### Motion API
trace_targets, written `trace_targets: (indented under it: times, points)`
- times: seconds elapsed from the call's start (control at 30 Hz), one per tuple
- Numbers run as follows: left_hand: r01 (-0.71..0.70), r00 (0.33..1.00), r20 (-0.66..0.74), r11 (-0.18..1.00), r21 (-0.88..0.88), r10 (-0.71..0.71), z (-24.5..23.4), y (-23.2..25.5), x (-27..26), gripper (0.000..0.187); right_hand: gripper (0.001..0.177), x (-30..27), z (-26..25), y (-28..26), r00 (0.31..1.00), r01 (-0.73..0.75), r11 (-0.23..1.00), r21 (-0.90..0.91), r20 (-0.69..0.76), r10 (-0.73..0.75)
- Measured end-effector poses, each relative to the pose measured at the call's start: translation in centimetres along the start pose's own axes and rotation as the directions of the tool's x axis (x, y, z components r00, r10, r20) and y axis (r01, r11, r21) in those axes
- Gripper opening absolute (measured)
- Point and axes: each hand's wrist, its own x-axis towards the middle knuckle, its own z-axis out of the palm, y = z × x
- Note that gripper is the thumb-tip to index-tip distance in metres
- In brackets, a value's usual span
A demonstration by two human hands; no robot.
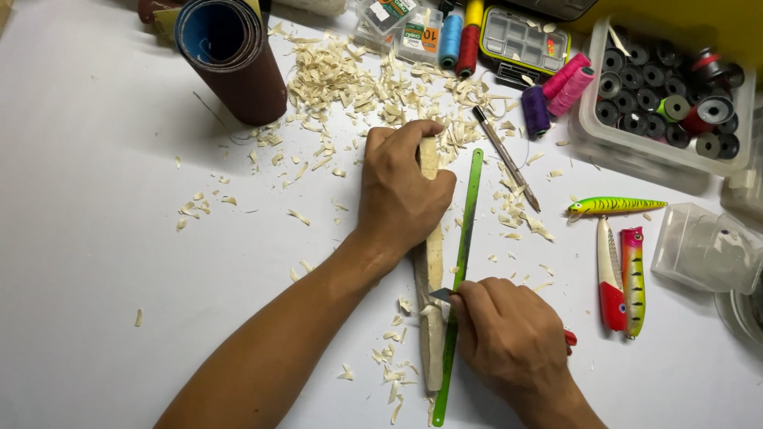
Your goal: The person carves a piece of light-colored wood using a utility knife and a green ruler as a guide. They repeatedly shave off thin layers of wood along the ruler's edge, creating wood shavings on the white work surface.
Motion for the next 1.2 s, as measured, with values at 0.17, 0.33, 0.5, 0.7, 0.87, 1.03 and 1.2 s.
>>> trace_targets:
  times: [0.17, 0.33, 0.5, 0.7, 0.87, 1.03, 1.2]
  points:
    - [0.009, 1.0, 0.029, 1.0, -0.017, -0.008, 0.0, -0.1, 0.0, 0.047, 0.018, -0.2, 0.8, 0.9, 0.994, -0.109, 0.993, 0.047, -0.012, 0.11]
    - [0.012, 1.0, 0.029, 1.0, -0.021, -0.011, 0.1, -0.3, 0.1, 0.05, 0.03, 0.5, 1.8, 0.7, 0.997, -0.043, 0.999, 0.03, -0.06, 0.045]
    - [-0.017, 0.999, 0.03, 0.999, -0.028, 0.018, 0.1, -0.4, 0.1, 0.049, 0.039, 1.6, 2.6, 0.9, 0.995, 0.019, 0.999, -0.026, -0.098, -0.021]
    - [-0.022, 1.0, 0.018, 1.0, -0.014, 0.022, 0.4, -0.5, 0.1, 0.046, 0.041, 1.2, 3.4, 1.1, 0.991, 0.039, 0.991, -0.127, -0.12, -0.054]
    - [0.041, 0.997, 0.067, 0.999, -0.027, -0.039, 0.3, -0.4, 0.2, 0.046, 0.041, 0.9, 3.7, 0.9, 0.992, 0.035, 0.994, -0.1, -0.116, -0.046]
    - [0.046, 0.996, 0.077, 0.998, -0.033, -0.043, 0.3, -0.5, 0.2, 0.044, 0.041, 0.6, 3.6, 0.5, 0.996, -0.02, 0.997, -0.08, -0.09, 0.013]
    - [0.0, 0.999, 0.049, 1.0, -0.019, 0.001, 0.4, -0.7, 0.2, 0.042, 0.042, 0.1, 3.7, 0.3, 0.997, -0.057, 0.994, -0.095, -0.063, 0.051]
